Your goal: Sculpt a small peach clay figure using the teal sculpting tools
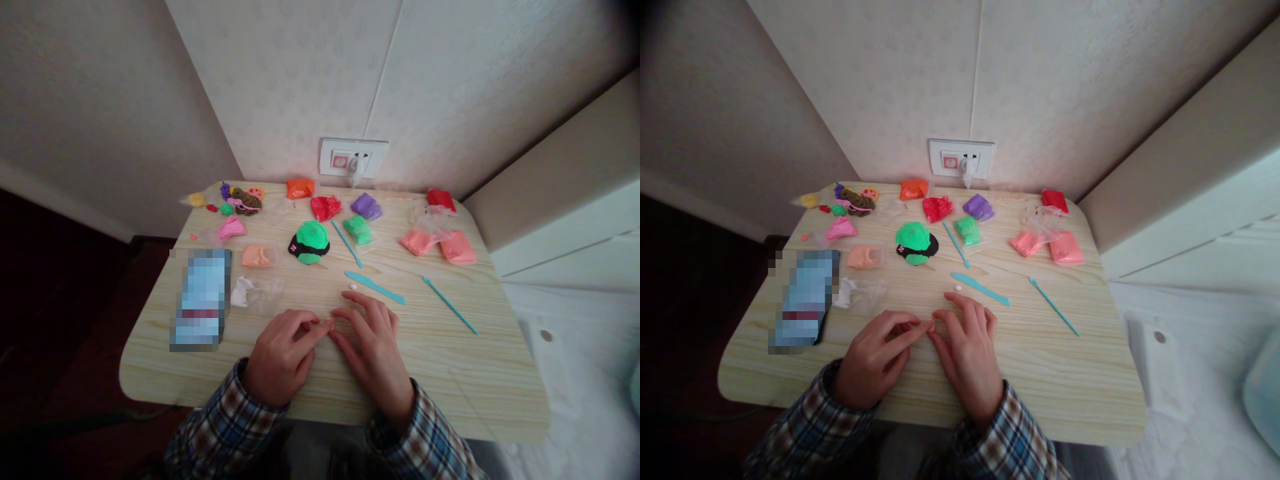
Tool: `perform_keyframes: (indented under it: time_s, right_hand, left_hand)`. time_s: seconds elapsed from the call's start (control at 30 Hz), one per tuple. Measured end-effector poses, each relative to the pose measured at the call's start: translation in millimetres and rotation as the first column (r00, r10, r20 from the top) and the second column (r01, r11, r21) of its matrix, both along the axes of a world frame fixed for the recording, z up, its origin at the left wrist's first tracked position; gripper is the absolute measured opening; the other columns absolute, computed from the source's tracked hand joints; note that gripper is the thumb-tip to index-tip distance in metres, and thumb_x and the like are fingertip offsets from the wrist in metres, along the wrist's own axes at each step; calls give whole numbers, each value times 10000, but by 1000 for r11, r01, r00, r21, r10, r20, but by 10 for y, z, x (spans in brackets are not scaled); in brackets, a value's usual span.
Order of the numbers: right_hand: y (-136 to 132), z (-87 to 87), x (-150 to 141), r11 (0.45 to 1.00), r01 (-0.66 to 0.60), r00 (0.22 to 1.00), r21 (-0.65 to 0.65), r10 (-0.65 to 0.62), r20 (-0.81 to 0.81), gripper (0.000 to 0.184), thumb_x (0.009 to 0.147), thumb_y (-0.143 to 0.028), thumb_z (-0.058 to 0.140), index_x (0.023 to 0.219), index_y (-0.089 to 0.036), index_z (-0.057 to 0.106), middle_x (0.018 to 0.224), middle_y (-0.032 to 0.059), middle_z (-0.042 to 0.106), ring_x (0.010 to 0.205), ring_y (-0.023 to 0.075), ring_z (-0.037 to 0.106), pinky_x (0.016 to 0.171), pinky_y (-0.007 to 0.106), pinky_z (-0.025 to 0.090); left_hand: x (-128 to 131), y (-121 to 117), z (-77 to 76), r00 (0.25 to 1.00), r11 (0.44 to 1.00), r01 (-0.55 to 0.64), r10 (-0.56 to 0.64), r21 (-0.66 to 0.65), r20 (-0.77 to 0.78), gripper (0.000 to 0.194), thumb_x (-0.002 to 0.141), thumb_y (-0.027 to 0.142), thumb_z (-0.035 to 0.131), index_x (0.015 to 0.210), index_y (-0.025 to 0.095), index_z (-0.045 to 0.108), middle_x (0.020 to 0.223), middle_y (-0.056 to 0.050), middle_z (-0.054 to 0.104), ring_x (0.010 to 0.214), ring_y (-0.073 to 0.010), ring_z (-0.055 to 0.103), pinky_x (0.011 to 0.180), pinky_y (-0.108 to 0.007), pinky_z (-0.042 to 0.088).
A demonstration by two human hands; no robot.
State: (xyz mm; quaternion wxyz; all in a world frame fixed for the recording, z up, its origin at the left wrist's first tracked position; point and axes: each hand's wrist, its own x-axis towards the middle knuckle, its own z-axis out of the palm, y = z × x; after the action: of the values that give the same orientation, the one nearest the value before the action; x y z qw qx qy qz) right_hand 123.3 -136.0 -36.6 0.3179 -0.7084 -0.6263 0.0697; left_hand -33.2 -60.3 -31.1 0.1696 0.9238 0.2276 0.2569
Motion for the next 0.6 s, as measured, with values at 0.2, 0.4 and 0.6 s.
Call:
perform_keyframes:
  time_s: [0.2, 0.4, 0.6]
  right_hand:
    - [-7, -6, 1, 1000, 1, 1000, -10, -1, 6, 122, 866, -233, 575, 976, -235, 627, 1222, 95, 565, 1134, 258, 501, 940, 450, 364]
    - [-11, -2, 4, 1000, 2, 1000, -11, -2, 13, 129, 866, -233, 567, 977, -233, 631, 1222, 98, 567, 1139, 261, 503, 945, 458, 374]
    - [-17, 6, 4, 1000, 5, 1000, -16, -5, 4, 138, 868, -243, 565, 991, -231, 626, 1219, 97, 575, 1141, 257, 511, 947, 452, 372]
  left_hand:
    - [-22, 4, 39, 997, 995, 17, -10, 94, -74, 381, 854, 71, 417, 1153, 169, 633, 918, -97, 648, 780, -177, 579, 677, -316, 539]
    - [-11, 17, 63, 996, 993, 22, -12, 116, -88, 357, 890, 92, 392, 1127, 170, 648, 925, -94, 657, 741, -157, 573, 671, -297, 534]
    - [-30, 0, 27, 998, 995, -5, 12, 103, -68, 377, 853, 50, 421, 1148, 147, 635, 939, -105, 653, 774, -178, 581, 683, -319, 535]
